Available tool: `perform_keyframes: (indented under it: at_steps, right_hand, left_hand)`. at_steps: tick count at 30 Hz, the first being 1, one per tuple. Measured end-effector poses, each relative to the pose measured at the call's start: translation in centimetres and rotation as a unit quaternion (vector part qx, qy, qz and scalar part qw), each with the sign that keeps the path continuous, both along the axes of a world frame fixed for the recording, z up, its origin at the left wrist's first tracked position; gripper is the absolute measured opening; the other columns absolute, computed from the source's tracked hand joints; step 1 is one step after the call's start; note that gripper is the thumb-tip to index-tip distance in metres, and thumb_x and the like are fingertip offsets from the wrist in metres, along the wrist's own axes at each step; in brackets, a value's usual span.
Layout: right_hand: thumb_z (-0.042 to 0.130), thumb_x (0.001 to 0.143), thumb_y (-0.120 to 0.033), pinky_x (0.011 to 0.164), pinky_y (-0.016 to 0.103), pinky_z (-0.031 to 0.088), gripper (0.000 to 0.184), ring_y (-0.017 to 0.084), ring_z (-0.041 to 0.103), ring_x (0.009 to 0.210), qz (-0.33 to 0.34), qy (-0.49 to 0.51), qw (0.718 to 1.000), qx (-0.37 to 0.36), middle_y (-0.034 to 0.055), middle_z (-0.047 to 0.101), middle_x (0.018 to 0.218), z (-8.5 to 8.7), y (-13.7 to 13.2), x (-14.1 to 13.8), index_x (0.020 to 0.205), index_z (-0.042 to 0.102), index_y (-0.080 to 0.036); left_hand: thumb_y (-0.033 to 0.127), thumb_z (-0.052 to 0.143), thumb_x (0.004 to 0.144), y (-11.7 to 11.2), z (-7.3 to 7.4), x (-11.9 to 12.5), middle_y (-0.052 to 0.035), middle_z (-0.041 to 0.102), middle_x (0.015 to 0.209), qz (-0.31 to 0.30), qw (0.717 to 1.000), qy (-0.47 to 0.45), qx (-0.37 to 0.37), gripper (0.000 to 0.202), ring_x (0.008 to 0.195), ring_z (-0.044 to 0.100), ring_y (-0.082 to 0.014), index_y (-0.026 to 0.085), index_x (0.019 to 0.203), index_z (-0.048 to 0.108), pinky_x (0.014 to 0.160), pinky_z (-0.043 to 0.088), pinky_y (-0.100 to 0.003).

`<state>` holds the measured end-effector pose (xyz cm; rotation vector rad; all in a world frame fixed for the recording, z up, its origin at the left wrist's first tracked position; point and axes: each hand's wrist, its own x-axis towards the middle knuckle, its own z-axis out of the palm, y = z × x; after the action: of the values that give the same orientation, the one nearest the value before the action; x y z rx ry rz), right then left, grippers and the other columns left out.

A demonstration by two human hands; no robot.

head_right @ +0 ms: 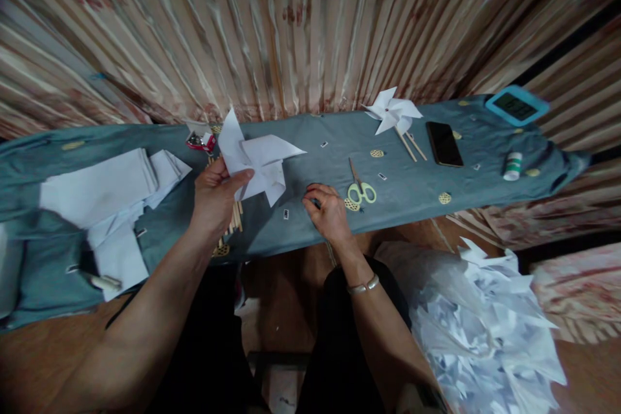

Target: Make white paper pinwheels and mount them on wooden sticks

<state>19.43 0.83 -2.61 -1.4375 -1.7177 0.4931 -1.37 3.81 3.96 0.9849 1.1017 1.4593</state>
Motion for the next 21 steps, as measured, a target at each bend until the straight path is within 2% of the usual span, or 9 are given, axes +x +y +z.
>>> perform_keyframes:
  at_steps: [7,13,18,21]
  right_hand:
    - [0.064,0.079,-0.026,0.097,0.045,0.048,0.009,0.026,0.063,0.109,0.004,0.038,0.999,-0.013,0.0099,0.066,0.119,-0.7,0.0,0.6,0.076,0.072,-0.023]
    - [0.064,0.079,-0.026,0.105,0.048,0.041,0.01,0.029,0.053,0.125,-0.006,-0.03,0.999,-0.009,0.0099,0.057,0.134,-0.5,-0.8,1.8,0.079,0.074,-0.023]
    - [0.063,0.079,-0.025,0.104,0.048,0.042,0.013,0.029,0.056,0.122,-0.03,-0.053,0.998,-0.012,0.0104,0.06,0.132,0.2,-1.4,2.8,0.085,0.074,-0.024]
    - [0.058,0.085,-0.026,0.101,0.046,0.045,0.017,0.026,0.063,0.109,-0.038,-0.066,0.997,-0.005,0.0092,0.07,0.114,1.1,-1.7,2.6,0.092,0.073,-0.024]
  left_hand:
    - [0.026,0.076,0.061,-0.1,0.0,0.0,-0.0003,0.074,0.083,0.003,1.0,0.014,0.013,0.032,0.072,0.066,-0.0177,0.017,0.091,0.071,0.07,0.053,-0.03]
    - [0.026,0.076,0.06,-0.2,-0.2,0.2,-0.0003,0.074,0.083,0.0,1.0,0.015,0.004,0.033,0.076,0.067,-0.0196,0.018,0.091,0.071,0.071,0.053,-0.031]
    - [0.027,0.077,0.061,-0.4,-0.1,0.6,-0.002,0.074,0.086,-0.011,1.0,0.005,-0.007,0.034,0.08,0.068,-0.0218,0.018,0.093,0.071,0.072,0.054,-0.032]
    - [0.025,0.078,0.061,-0.4,-0.3,0.9,-0.0026,0.074,0.086,-0.007,1.0,-0.006,-0.013,0.033,0.08,0.068,-0.0221,0.018,0.092,0.072,0.071,0.053,-0.032]
